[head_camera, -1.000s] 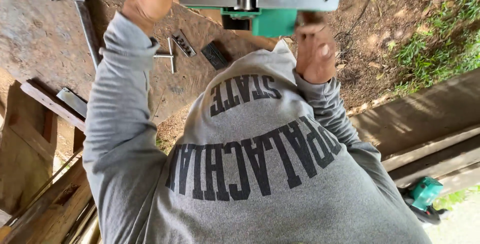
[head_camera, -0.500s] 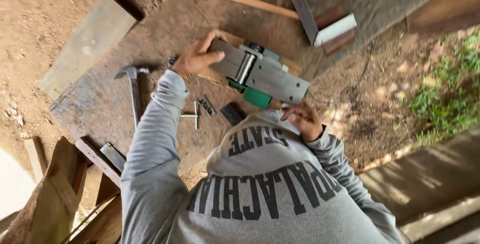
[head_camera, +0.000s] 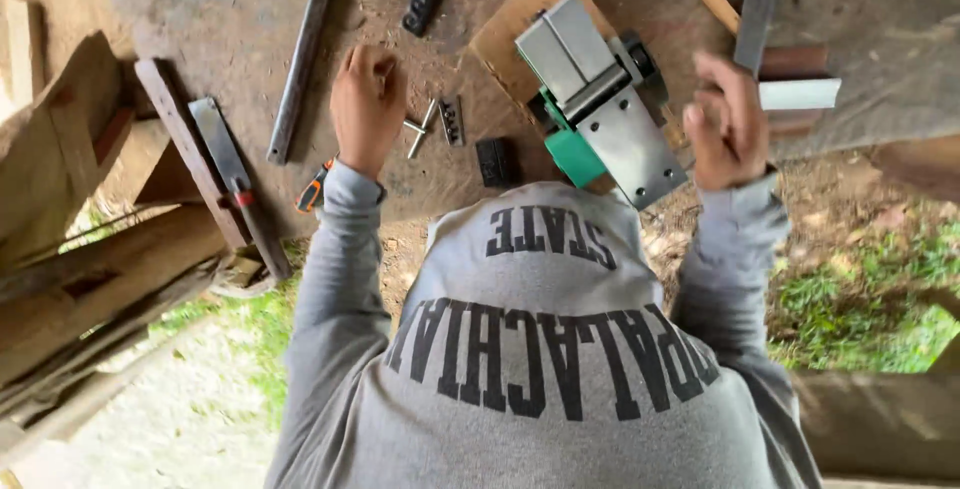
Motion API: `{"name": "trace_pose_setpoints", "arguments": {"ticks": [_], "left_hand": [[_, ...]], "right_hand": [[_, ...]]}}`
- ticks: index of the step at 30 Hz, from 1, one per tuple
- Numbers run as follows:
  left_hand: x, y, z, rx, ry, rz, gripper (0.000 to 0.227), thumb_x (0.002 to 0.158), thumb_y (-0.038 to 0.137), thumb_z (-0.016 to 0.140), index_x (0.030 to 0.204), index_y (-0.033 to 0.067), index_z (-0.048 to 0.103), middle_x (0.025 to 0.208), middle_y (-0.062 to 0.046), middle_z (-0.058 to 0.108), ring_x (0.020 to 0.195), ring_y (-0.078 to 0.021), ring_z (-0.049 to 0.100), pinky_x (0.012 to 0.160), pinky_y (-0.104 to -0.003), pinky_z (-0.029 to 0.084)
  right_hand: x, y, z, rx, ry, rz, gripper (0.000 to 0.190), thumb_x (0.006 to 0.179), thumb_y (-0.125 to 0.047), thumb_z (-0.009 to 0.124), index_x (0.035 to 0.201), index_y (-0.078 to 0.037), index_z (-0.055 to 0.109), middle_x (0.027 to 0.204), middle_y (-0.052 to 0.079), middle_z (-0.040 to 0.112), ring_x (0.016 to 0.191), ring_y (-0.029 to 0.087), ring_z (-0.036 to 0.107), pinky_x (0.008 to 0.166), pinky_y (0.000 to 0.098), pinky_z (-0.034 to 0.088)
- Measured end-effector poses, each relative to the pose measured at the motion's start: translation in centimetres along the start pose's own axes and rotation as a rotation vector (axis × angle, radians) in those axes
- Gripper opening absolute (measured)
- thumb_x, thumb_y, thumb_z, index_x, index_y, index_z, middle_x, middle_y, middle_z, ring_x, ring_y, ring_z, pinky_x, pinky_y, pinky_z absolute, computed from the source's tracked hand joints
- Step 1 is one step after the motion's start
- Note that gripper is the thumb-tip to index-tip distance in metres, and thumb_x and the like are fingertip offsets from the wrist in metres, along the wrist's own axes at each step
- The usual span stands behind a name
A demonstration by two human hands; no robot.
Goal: The recorder is maintaining or assembling parts of a handheld electric power planer at a workbench.
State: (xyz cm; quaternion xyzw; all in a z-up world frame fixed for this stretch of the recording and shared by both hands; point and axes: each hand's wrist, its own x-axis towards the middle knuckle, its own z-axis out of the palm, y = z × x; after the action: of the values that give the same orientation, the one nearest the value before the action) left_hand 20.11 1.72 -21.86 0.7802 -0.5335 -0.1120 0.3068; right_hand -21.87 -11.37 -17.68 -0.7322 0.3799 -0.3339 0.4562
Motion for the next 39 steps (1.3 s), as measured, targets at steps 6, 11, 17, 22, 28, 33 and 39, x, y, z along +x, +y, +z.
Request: {"name": "trace_pose_setpoints", "arguments": {"ticks": [6,11,17,22,28,33,39], "left_hand": [[-9.0,-0.4,1.0,0.173,-0.056,-0.297,0.027,0.089,0.017,0.079,0.109,0.0075,0.063,0.103,-0.013,0.063,0.097,-0.0353,0.062,0.078,-0.047,0.05],[-11.3,-0.3,4.5,0.265,-0.084,-0.235,0.038,0.088,0.017,0.076,0.123,0.0087,0.063,0.109,-0.019,0.056,0.098,-0.0374,0.057,0.079,-0.047,0.049],[-10.9,-2.4,7.4,0.371,-0.036,-0.201,0.021,0.092,0.01,0.068,0.112,0.0141,0.065,0.109,-0.018,0.056,0.102,-0.0385,0.056,0.087,-0.047,0.047],[-11.2,-3.5,7.3,0.32,0.038,-0.273,0.019,0.094,0.006,0.06,0.113,0.0077,0.059,0.108,-0.019,0.059,0.102,-0.0374,0.057,0.088,-0.047,0.046],[-9.8,6.0,2.9,-1.145,0.274,-0.757,0.015,0.097,0.013,0.053,0.112,0.0106,0.051,0.088,-0.008,0.058,0.082,-0.0247,0.059,0.077,-0.042,0.051],[-8.5,16.8,2.7,-1.589,-0.024,-0.756,0.025,0.115,0.028,0.049,0.1,0.0089,0.051,0.087,-0.002,0.046,0.08,-0.0184,0.049,0.078,-0.039,0.048],[-5.7,22.5,5.2,-1.509,-0.194,-0.926,0.027,0.113,0.029,0.045,0.097,0.0087,0.052,0.091,-0.004,0.051,0.083,-0.0209,0.054,0.077,-0.039,0.049]], "right_hand": [[4.0,7.1,2.8,0.185,-0.279,0.128,0.056,0.113,-0.037,0.054,0.158,-0.002,0.051,0.137,0.007,0.06,0.099,0.01,0.052,0.097,0.0281,0.047],[3.7,10.0,3.9,0.296,-0.297,0.246,0.055,0.107,-0.037,0.056,0.151,-0.004,0.052,0.123,0.003,0.057,0.098,0.011,0.049,0.088,0.0273,0.044],[4.9,8.8,4.9,0.252,-0.246,0.084,0.042,0.112,-0.037,0.054,0.138,-0.004,0.054,0.119,0.005,0.058,0.11,0.015,0.054,0.1,0.0305,0.045],[4.6,8.3,5.7,0.445,-0.267,0.277,0.038,0.11,-0.034,0.058,0.134,-0.005,0.056,0.104,0.004,0.055,0.096,0.014,0.05,0.088,0.0308,0.044],[5.5,6.2,5.3,0.406,-0.203,0.148,0.033,0.112,-0.03,0.057,0.131,-0.003,0.057,0.116,0.006,0.058,0.103,0.015,0.055,0.093,0.0305,0.047],[5.6,5.5,5.2,0.329,-0.173,0.136,0.032,0.111,-0.027,0.059,0.131,-0.002,0.058,0.119,0.011,0.058,0.105,0.019,0.057,0.095,0.0322,0.048],[5.8,5.2,4.5,0.355,-0.212,0.149,0.032,0.11,-0.026,0.059,0.131,-0.002,0.059,0.119,0.012,0.056,0.107,0.022,0.058,0.097,0.0337,0.048]]}}
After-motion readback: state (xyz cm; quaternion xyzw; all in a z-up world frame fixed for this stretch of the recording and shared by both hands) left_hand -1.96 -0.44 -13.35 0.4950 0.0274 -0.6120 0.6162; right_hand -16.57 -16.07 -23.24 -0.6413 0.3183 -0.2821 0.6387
